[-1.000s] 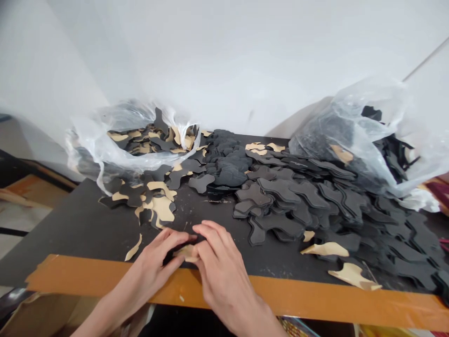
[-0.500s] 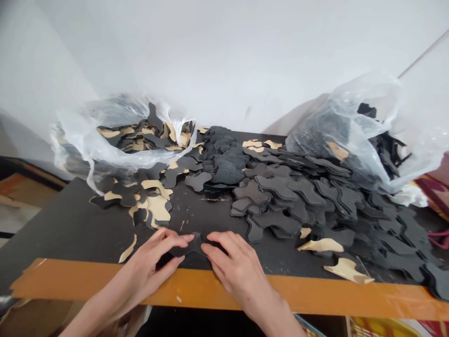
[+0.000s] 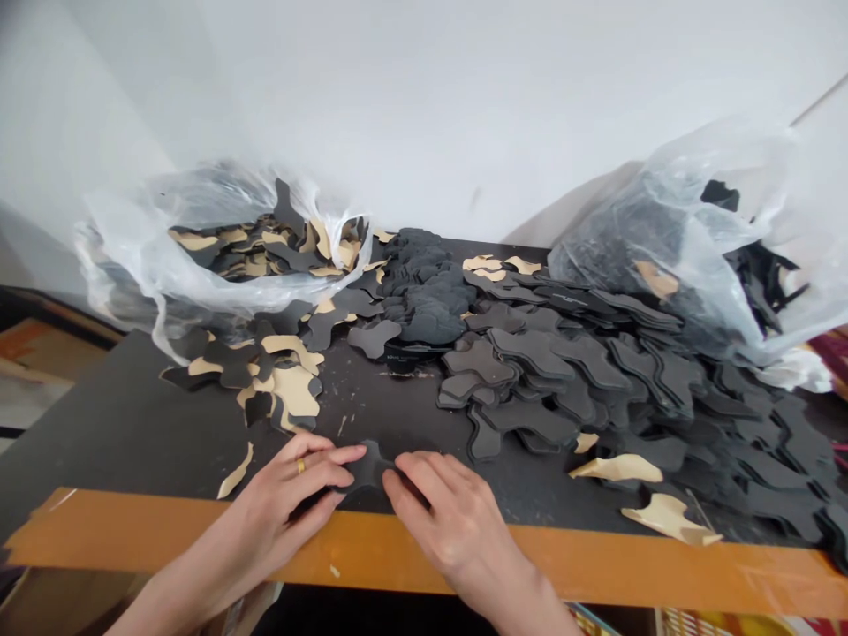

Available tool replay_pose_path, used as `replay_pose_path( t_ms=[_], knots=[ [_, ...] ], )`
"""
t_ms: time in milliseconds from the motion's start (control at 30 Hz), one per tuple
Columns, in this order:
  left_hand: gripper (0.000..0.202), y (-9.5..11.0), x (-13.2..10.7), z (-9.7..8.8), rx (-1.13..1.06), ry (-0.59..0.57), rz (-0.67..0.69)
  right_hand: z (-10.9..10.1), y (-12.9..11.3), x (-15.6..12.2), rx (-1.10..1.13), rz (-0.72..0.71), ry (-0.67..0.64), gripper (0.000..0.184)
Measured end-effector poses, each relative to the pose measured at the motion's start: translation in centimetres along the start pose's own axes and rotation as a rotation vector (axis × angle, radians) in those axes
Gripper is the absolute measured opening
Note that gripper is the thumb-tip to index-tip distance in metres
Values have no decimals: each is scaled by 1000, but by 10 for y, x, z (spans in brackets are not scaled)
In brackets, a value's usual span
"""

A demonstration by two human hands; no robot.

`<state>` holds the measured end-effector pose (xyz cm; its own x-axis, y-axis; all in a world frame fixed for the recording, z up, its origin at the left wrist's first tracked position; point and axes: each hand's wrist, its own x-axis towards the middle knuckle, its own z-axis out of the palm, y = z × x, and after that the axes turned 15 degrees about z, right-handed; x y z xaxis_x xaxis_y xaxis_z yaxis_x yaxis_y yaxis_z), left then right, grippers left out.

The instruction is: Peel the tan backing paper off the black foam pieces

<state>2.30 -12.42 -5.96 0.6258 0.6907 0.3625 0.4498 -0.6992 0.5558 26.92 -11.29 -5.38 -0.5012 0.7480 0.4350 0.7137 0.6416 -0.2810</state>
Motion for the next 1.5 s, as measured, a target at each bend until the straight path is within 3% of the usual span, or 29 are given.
replay_pose_path(
  t_ms=[600, 800, 967, 1100, 1267, 1400, 1500],
  knots=[
    [22, 5, 0, 0, 24, -38, -29, -5, -6, 8, -145, -72, -101, 36],
    [34, 9, -19, -3, 122, -9, 44, -7, -9, -3, -201, -44, -177, 38],
    [25, 16, -21, 1, 215, 80, 13, -7, -14, -3, -78, 126, -145, 28],
    [13, 21, -8, 3, 188, 120, -149, 7, -19, 3, 14, 265, -78, 10],
    [13, 26, -1, 6, 45, 149, -285, 21, -27, 8, 218, 410, -100, 13],
    [17, 26, 4, 3, -113, 127, -246, 16, -27, 7, 461, 510, -194, 26],
    [15, 18, 18, -9, -89, 137, -164, 1, -9, 6, 472, 487, -104, 24]
  ],
)
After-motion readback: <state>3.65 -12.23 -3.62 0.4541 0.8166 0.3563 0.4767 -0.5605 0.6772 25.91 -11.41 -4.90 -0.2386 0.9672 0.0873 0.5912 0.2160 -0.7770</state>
